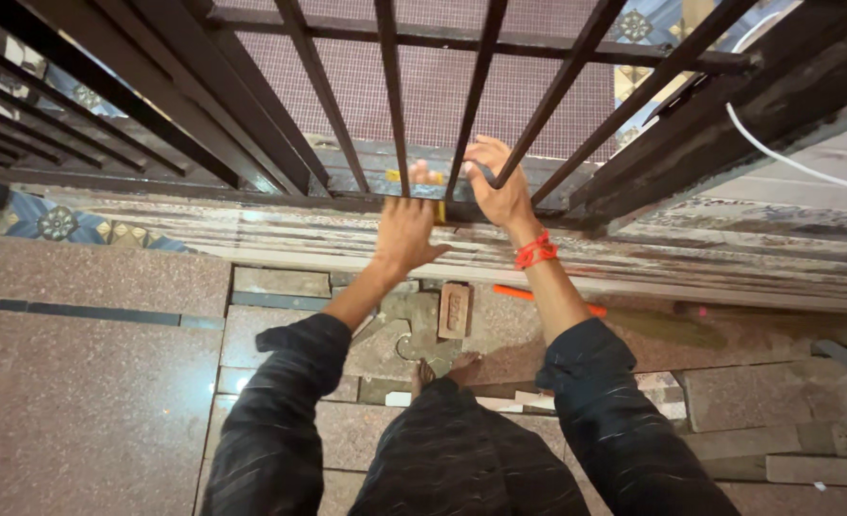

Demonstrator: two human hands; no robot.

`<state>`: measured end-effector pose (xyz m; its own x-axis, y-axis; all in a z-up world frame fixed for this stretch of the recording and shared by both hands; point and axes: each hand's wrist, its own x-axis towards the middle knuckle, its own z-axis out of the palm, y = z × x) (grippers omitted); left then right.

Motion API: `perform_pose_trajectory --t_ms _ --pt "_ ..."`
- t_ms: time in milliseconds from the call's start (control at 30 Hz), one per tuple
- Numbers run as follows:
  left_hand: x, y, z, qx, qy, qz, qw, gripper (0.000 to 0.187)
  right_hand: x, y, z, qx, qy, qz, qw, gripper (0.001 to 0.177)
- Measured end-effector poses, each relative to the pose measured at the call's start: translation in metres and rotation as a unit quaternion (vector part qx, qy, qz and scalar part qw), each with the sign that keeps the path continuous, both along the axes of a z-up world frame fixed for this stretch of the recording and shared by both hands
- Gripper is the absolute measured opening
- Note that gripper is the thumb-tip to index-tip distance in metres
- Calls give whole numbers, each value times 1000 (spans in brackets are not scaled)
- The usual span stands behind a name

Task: The person wipes the vertical bars of a metal gate by hand using a yellow cloth, moving the cloth up and down each individual bar.

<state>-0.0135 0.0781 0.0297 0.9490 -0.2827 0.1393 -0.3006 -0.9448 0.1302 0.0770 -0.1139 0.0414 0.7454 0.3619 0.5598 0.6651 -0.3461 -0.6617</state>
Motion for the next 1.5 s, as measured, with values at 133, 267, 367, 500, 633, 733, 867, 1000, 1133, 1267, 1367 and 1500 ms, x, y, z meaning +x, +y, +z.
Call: perform_pose_trajectory --t_ms 133,267,367,500,633,733,867,1000,1133,1267,1367,1500 --pt "-4 37 -1 -4 4 19 1000 127 -1 2 -1 0 3 -9 1000 15" --pt "-4 59 -7 3 -15 33 999 129 -4 4 8 1 3 -2 1000 12" --pt "-2 63 -10 -19 -6 52 998 132 -8 8 22 -27 25 -13 999 15" --pt "3 42 -11 -60 -21 64 996 135 -14 12 39 -12 54 -2 998 19" --pt "12 18 -9 -62 -27 49 997 130 -13 14 43 -16 39 -9 999 19" --pt "22 -5 -7 -81 -23 30 996 134 -13 13 42 -21 35 -15 999 19" --pt "35 -40 -15 -58 -10 6 998 132 -13 11 41 -18 26 -9 999 19" --pt "48 -79 -39 -49 3 -43 998 121 -11 9 37 -7 4 -6 1000 17" --pt "52 -101 -49 13 21 -64 998 106 -11 9 29 0 12 -25 1000 18" --pt "51 -98 -49 -32 -25 -92 995 100 -8 7 20 9 11 -36 999 13" --pt "29 -94 -32 -28 -9 -99 995 90 -4 5 16 13 6 -31 999 13" --pt "-53 -86 10 -89 5 -122 988 86 -6 6 12 16 -6 -41 999 12"
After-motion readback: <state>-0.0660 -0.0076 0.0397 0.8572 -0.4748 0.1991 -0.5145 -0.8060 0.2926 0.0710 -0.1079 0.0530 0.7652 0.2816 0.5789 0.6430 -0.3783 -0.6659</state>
